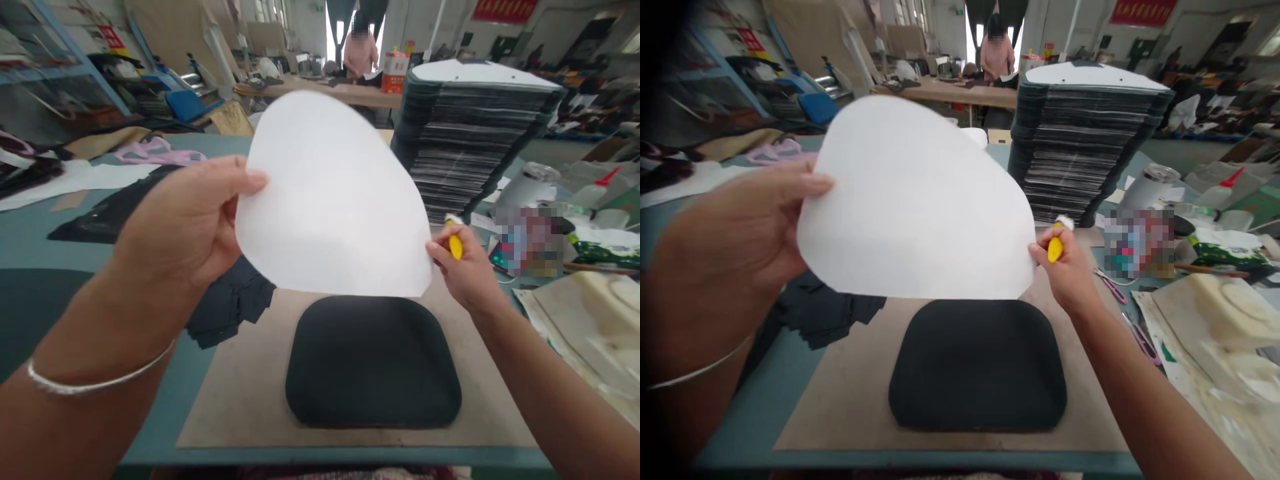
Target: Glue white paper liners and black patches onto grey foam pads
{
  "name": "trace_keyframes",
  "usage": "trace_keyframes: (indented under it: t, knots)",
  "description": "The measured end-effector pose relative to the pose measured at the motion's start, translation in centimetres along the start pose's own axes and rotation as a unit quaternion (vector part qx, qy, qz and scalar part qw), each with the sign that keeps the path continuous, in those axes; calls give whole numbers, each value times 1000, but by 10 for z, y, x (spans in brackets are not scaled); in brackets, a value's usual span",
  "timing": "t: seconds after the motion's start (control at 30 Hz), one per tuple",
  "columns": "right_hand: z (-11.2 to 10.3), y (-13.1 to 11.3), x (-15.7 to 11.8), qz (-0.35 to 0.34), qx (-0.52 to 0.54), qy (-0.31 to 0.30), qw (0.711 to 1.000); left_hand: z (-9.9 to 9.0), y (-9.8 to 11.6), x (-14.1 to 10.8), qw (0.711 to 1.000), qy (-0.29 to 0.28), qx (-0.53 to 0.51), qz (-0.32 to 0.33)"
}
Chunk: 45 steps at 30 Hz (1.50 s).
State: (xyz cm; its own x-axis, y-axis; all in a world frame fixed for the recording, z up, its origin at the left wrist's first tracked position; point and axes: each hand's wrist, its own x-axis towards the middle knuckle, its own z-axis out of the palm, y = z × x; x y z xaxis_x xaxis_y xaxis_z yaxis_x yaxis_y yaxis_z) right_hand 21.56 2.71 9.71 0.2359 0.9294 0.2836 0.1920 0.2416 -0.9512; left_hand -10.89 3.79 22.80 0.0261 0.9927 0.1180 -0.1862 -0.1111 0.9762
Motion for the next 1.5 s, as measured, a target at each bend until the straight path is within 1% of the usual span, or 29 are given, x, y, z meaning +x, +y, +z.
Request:
trace_keyframes:
  t: [0.07,0.13,0.2,0.3,0.37,0.43,0.5,0.57,0.7,0.83,1.03,1.1,1.27,1.33,1.4,1.5]
  knots:
    - [-22,-2,-22,-39,-116,30,992,-21,-28,-11,995,31,62,-73]
    - [-39,-2,-52,-58,-210,40,975,-38,-63,-29,982,27,118,-146]
    - [-49,4,-85,-51,-267,31,962,-50,-100,-52,969,8,168,-181]
    - [-56,21,-132,12,-307,-5,951,-58,-147,-88,948,7,232,-217]
    - [-57,36,-157,66,-321,-27,944,-59,-168,-107,932,6,276,-235]
    - [-57,48,-173,107,-335,-36,935,-58,-181,-121,916,4,327,-232]
    - [-58,57,-182,130,-351,-40,926,-57,-189,-130,901,-1,374,-220]
    - [-58,62,-185,139,-367,-38,919,-57,-195,-135,889,-10,407,-210]
    - [-58,65,-185,143,-383,-33,912,-57,-202,-138,875,-13,439,-205]
    - [-53,60,-183,156,-386,-35,909,-57,-205,-136,869,-8,449,-208]
    - [-40,50,-179,171,-384,-16,907,-57,-205,-136,863,-4,456,-215]
    - [-42,51,-179,174,-391,-20,904,-57,-205,-136,862,-4,460,-211]
    - [-51,63,-180,164,-399,-54,901,-58,-208,-135,853,-7,480,-206]
    - [-51,64,-179,154,-420,-59,892,-60,-210,-134,845,-19,495,-202]
    - [-50,61,-176,145,-456,-73,875,-64,-211,-132,834,-41,513,-200]
    - [-52,50,-167,153,-499,-124,844,-70,-210,-128,820,-75,530,-205]
